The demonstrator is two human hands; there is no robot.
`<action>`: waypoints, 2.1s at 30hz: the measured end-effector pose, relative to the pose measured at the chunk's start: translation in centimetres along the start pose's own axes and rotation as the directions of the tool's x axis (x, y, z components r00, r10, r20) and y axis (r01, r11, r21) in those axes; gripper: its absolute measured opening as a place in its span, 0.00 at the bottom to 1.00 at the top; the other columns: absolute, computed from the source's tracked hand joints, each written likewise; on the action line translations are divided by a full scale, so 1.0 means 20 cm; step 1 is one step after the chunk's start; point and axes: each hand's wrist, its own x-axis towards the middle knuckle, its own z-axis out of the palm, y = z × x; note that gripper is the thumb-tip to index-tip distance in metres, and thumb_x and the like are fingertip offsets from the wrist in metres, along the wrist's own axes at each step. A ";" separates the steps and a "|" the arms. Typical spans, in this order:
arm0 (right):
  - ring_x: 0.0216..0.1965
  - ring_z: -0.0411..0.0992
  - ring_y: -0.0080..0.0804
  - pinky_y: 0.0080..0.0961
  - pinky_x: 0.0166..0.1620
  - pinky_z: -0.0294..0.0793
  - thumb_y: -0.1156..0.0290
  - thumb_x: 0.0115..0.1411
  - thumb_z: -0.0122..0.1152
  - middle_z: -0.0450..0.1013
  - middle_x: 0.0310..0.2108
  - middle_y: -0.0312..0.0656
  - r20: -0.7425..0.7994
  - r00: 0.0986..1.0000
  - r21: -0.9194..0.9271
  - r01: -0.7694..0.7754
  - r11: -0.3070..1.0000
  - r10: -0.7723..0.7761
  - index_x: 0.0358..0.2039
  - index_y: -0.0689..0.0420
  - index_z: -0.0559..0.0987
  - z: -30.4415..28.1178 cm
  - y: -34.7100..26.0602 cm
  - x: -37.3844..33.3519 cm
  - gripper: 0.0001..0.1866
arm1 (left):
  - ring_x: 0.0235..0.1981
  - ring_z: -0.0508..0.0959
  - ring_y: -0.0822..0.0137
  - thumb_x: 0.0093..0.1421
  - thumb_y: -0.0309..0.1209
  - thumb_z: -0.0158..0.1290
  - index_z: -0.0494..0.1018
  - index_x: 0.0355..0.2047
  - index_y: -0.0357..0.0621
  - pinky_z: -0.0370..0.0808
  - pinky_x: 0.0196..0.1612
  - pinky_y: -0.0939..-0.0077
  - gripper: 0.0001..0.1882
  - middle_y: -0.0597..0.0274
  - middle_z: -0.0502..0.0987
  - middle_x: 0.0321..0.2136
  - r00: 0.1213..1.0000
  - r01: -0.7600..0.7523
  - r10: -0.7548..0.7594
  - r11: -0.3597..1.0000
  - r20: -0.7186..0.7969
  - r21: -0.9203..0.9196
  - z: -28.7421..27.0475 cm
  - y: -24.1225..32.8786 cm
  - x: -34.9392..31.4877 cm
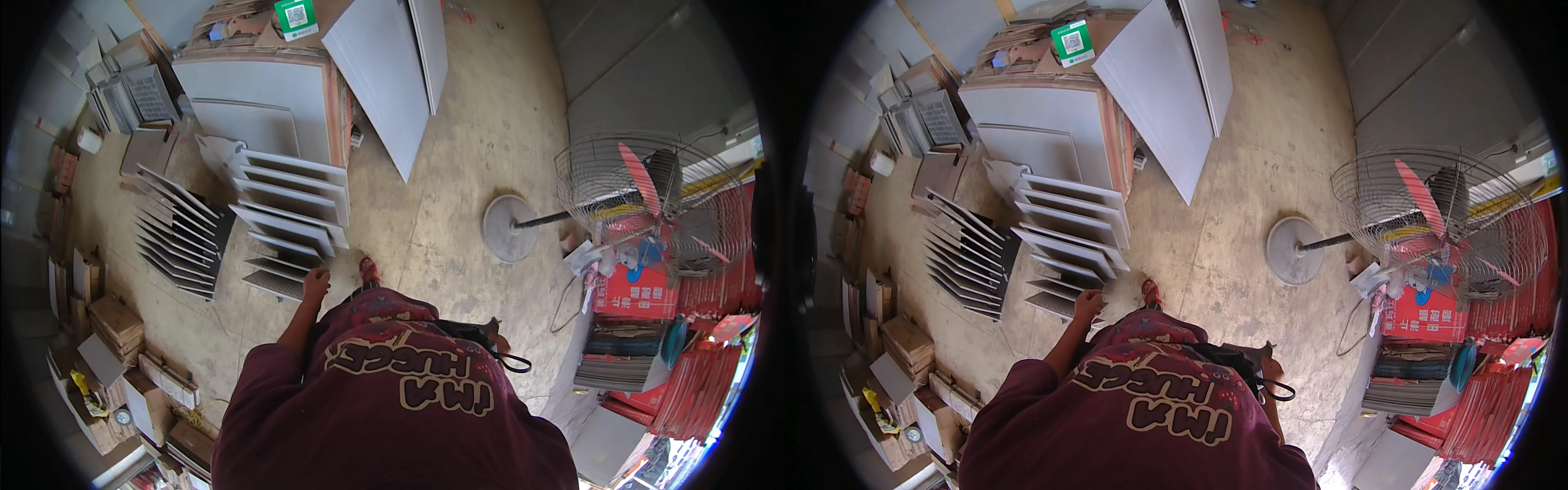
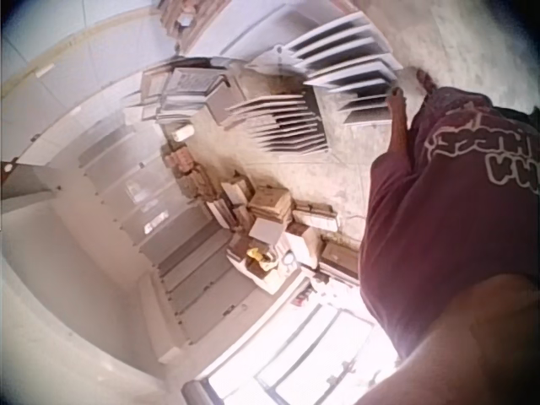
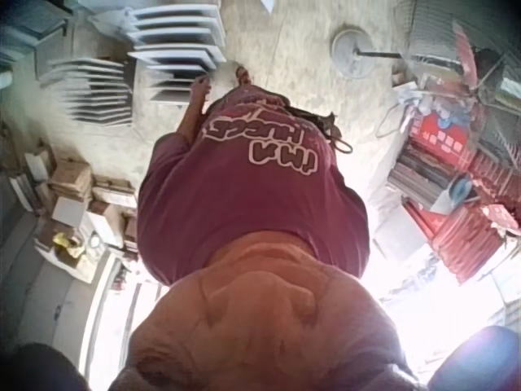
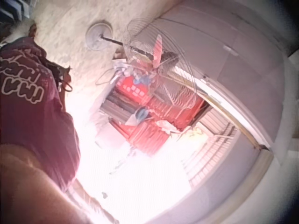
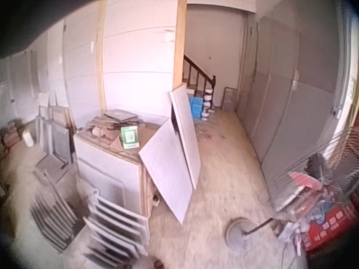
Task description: The person wipes individual tiles with a cloth by hand and organizes them into stacks on the floor and a pallet.
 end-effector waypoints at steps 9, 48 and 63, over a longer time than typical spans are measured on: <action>0.18 0.71 0.23 0.19 0.20 0.70 0.62 0.54 0.62 0.71 0.19 0.35 0.106 0.994 0.366 -0.055 0.929 0.017 0.30 0.60 0.76 -0.10 -0.60 0.27 0.13 | 0.31 0.77 0.66 0.53 0.29 0.54 0.74 0.36 0.41 0.73 0.35 0.73 0.10 0.57 0.78 0.29 0.903 -0.404 0.420 0.901 -0.086 0.159 0.12 0.45 0.35; 0.17 0.68 0.16 0.13 0.22 0.68 0.64 0.55 0.61 0.69 0.16 0.31 0.432 0.860 0.499 0.022 0.866 -0.271 0.23 0.56 0.75 -0.30 -2.25 1.35 0.10 | 0.52 0.64 0.47 0.49 0.35 0.56 0.57 0.55 0.40 0.59 0.55 0.55 0.34 0.50 0.64 0.53 0.352 -0.546 0.919 0.354 -0.175 0.760 0.48 2.67 1.07; 0.21 0.66 0.16 0.14 0.27 0.66 0.68 0.55 0.60 0.70 0.21 0.30 0.433 0.793 0.550 0.144 0.822 -0.429 0.31 0.59 0.78 -0.28 -3.10 1.44 0.08 | 0.58 0.57 0.46 0.48 0.33 0.57 0.58 0.55 0.39 0.55 0.58 0.54 0.34 0.47 0.57 0.57 0.348 -0.677 0.936 0.283 -0.042 0.679 0.49 2.66 1.18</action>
